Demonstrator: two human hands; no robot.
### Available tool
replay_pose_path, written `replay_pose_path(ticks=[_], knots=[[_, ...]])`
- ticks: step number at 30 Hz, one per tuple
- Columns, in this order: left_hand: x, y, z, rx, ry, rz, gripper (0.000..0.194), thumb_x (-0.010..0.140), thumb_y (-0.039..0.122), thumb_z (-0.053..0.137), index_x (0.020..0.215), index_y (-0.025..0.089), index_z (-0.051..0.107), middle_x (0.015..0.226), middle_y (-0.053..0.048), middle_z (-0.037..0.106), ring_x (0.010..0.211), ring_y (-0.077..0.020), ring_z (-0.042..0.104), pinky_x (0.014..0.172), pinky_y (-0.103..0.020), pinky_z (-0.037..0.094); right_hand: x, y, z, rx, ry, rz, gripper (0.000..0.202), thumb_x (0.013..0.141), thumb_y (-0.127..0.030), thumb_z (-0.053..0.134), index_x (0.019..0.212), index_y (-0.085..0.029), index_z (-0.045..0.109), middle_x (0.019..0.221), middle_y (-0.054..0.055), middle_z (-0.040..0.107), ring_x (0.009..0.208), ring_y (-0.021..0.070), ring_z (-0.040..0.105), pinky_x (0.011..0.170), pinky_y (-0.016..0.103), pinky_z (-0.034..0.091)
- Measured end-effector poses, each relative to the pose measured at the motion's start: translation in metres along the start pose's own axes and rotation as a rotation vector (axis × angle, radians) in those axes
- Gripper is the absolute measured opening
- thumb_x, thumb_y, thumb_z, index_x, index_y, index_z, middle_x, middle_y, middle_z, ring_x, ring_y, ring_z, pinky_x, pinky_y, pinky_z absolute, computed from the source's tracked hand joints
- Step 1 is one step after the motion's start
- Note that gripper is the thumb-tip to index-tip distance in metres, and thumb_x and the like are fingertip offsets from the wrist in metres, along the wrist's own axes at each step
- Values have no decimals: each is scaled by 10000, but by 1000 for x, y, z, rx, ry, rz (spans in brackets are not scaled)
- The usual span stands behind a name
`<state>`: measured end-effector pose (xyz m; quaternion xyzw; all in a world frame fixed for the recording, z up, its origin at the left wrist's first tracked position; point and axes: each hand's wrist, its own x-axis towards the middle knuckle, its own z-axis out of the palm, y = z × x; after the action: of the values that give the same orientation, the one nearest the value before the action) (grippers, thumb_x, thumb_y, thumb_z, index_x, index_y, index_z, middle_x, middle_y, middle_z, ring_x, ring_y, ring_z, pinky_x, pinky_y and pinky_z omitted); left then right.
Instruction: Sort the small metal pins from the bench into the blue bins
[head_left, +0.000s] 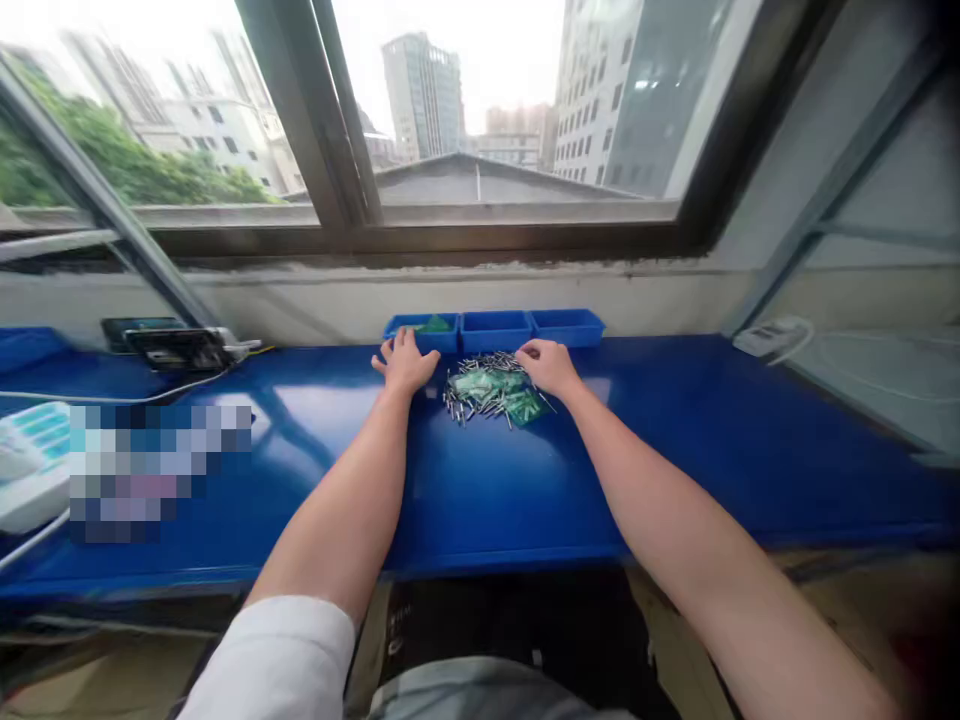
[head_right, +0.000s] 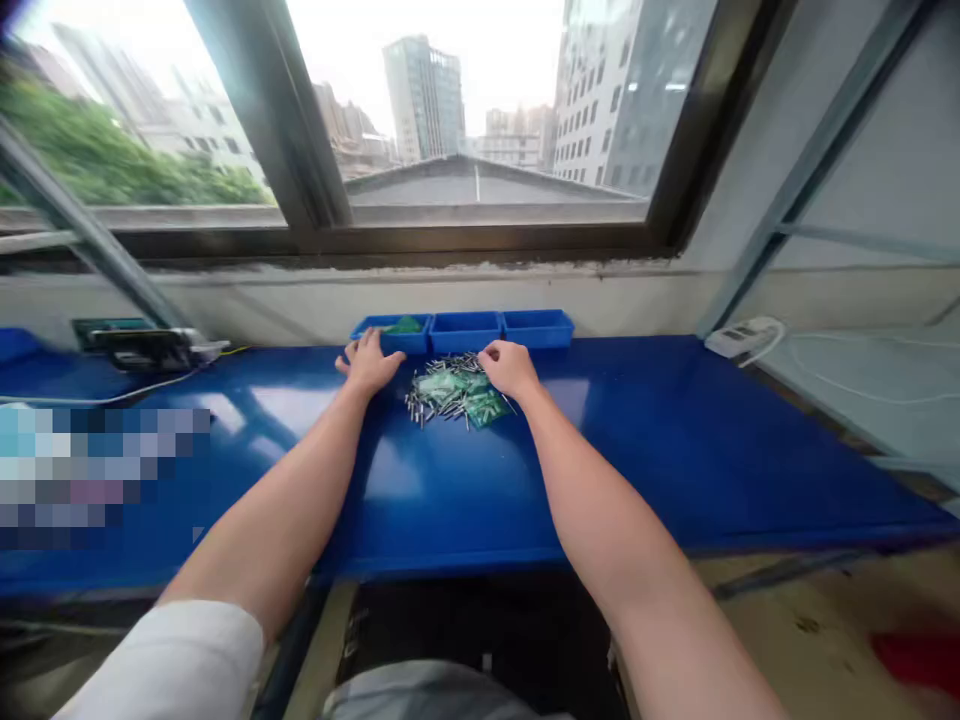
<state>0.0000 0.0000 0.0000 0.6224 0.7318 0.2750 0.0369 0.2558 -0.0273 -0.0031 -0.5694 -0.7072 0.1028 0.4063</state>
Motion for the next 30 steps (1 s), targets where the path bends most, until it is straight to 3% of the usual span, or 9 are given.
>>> replay_pose_path(ticks=[2,5,8,10,12,15,20,24,30], knots=[[-2,2,0,8,18,1,753,740,472,492,1424,204,332,1559,-89,181,1391,-363,183,1081,-632,149,0,0,-1,7,-75,-21,187,763,-233,577,859,-166,723,849,48,711,786,169,627,746,260,446],[-8,10,0,-5,65,51,712,742,437,510,1399,201,372,1555,-108,189,1375,-359,226,1072,-591,213,-1,-1,-5,-24,-200,-60,256,699,-230,648,941,-184,719,927,49,694,881,199,598,828,294,438],[-17,24,-3,-54,109,146,600,761,385,503,1330,200,467,1468,-121,376,1325,-332,326,1037,-509,309,-3,-2,-11,-102,-295,-64,378,653,-324,708,1021,-234,702,1026,63,642,1046,273,508,912,375,400],[-22,33,-4,-74,78,251,458,770,350,490,1195,209,585,1306,-108,555,1239,-308,435,995,-464,358,-4,-2,-13,-142,-319,-34,439,656,-401,707,1069,-252,681,1070,82,600,1097,306,454,929,413,382],[-26,40,-6,-67,-24,329,330,782,335,474,1017,213,671,1104,-85,669,1095,-284,548,946,-419,395,-5,-2,-14,-163,-331,-15,463,676,-448,688,1094,-250,666,1111,97,571,1123,319,424,946,432,363],[-29,44,-6,-44,-164,378,314,767,421,513,891,202,701,941,-79,707,938,-277,613,869,-375,429,-6,-1,-11,-184,-335,-11,441,704,-457,662,1091,-245,662,1148,104,559,1143,327,402,960,443,344],[-30,43,-2,19,-324,458,546,614,635,639,946,206,702,1002,-100,689,961,-327,601,873,-405,418,-6,-3,-6,-196,-310,-11,408,719,-424,643,1078,-230,664,1159,111,561,1131,327,410,943,437,349],[-28,40,4,-45,-359,462,572,619,634,650,988,199,692,1030,-107,676,952,-310,606,837,-380,439,-7,-6,-4,-185,-298,-4,350,760,-376,586,1060,-218,673,1142,109,574,1112,316,425,937,432,348],[-28,41,7,-152,-231,460,466,623,517,715,969,206,694,1002,-88,678,921,-274,607,846,-366,441,-7,-7,-4,-164,-258,-19,346,800,-418,552,1025,-193,687,1102,124,602,1082,305,449,924,424,360]])
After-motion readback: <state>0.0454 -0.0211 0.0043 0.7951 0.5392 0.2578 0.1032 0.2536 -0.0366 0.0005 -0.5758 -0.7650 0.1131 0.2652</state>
